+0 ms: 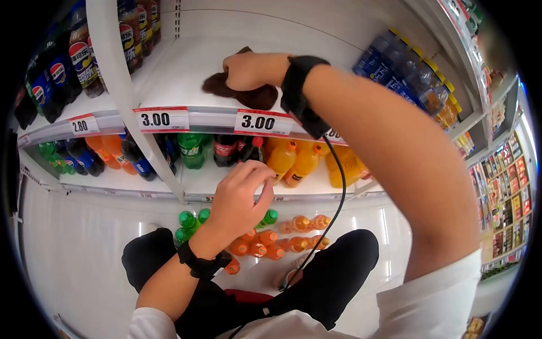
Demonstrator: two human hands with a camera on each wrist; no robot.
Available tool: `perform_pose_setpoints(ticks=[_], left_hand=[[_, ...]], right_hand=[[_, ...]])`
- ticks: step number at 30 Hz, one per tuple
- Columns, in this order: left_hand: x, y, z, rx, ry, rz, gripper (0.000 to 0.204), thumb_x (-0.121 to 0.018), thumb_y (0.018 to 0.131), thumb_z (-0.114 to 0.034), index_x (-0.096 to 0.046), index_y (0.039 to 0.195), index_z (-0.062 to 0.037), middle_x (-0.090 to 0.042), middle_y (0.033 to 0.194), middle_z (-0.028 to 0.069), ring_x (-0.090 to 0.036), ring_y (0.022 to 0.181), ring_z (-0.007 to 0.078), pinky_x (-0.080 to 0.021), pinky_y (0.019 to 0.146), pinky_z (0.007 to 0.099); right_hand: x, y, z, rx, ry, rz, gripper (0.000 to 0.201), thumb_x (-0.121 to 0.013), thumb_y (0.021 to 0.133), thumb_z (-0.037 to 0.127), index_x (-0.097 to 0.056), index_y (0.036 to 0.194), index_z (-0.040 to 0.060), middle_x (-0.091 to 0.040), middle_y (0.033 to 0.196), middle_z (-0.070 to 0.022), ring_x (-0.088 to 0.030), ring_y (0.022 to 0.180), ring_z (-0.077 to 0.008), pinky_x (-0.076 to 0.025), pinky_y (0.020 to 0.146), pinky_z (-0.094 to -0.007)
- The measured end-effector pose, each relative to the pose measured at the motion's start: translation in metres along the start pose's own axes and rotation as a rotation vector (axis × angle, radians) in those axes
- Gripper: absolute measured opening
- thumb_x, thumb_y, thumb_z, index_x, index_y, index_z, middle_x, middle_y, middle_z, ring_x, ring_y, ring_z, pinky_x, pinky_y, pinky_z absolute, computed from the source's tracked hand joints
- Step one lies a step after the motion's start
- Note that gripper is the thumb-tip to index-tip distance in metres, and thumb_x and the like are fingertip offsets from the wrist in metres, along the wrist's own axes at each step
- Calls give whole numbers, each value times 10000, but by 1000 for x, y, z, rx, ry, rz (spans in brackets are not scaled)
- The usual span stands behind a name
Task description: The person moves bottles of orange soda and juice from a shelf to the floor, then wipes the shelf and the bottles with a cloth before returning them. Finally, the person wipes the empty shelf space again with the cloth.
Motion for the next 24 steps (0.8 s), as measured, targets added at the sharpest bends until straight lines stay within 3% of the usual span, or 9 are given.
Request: perform_pose_setpoints(ticks=[4, 6, 8, 9, 10, 11, 13, 20, 24], left_hand=[[-5, 5, 1, 9, 6, -28, 92, -620, 820, -22, -632, 909, -8, -627, 933, 116, -617, 844, 330, -504, 737, 398], [-8, 7, -2, 6, -3, -8, 89, -620, 825, -27, -633, 911, -13, -628, 938, 115, -618, 849, 330, -503, 736, 397], [-11, 6, -5, 3, 0, -1, 82, -619, 837, -40, -632, 917, -25, -632, 944, 114, -619, 855, 328, -502, 731, 395], [-13, 5, -4, 0, -7, 8, 82, -619, 837, -40, -632, 917, -25, -632, 944, 114, -619, 855, 328, -502, 731, 395], [-15, 5, -3, -15, 9, 1, 80, -624, 823, -37, -626, 902, -26, -616, 912, 104, -608, 837, 317, -498, 717, 404], [-16, 4, -3, -31, 27, -5, 79, -630, 810, -35, -620, 888, -27, -600, 880, 95, -597, 819, 305, -494, 703, 412], [-18, 3, -2, -9, 21, 39, 87, -629, 810, -30, -624, 898, -28, -607, 886, 94, -603, 830, 309, -498, 714, 410], [-25, -8, -1, 7, 30, 89, 110, -629, 819, -28, -635, 928, -19, -624, 917, 105, -615, 853, 324, -501, 733, 414], [-21, -14, -4, 29, 43, 152, 106, -628, 824, -25, -638, 929, -11, -628, 926, 114, -619, 858, 331, -506, 733, 410]], right_hand=[[19, -30, -16, -42, -35, 24, 335, -595, 765, 93, -626, 1098, 70, -648, 1093, -179, -622, 1000, -356, -529, 829, -408], [44, -39, -38, 135, -118, -211, 347, -584, 763, 139, -632, 1101, 76, -651, 1070, -185, -636, 968, -349, -530, 838, -408], [78, -64, -83, -121, -142, -331, 382, -626, 797, 208, -637, 1158, 83, -650, 1141, -173, -601, 1090, -295, -486, 926, -377], [79, -49, -144, -177, 14, -386, 401, -635, 786, 240, -662, 1148, 70, -657, 1165, -166, -637, 1060, -292, -509, 896, -392], [91, -88, -145, -464, 153, 18, 595, -654, 887, 279, -392, 1418, 218, -545, 1356, -112, -552, 1171, -279, -438, 1000, -324], [83, -104, -161, -473, 158, 14, 595, -654, 887, 279, -392, 1418, 218, -545, 1356, -112, -552, 1171, -279, -438, 1000, -324], [68, -121, -190, -360, 95, -248, 433, -626, 875, 278, -611, 1254, 70, -641, 1195, -166, -582, 1137, -275, -444, 985, -347], [-33, -147, -258, -482, -10, -147, 758, -408, 958, 570, -297, 1507, 59, -326, 1513, -251, -322, 1403, -393, -272, 1155, -406], [-68, -145, -270, -396, 259, -171, 833, -378, 957, 606, -161, 1543, 55, -240, 1548, -264, -233, 1440, -411, -224, 1176, -430]])
Point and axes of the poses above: each hand's wrist, its own y-axis towards the middle knuckle, its own x-axis out of the back of the hand, z = x × y, the point moved 6 cm from there along y, towards the middle knuckle
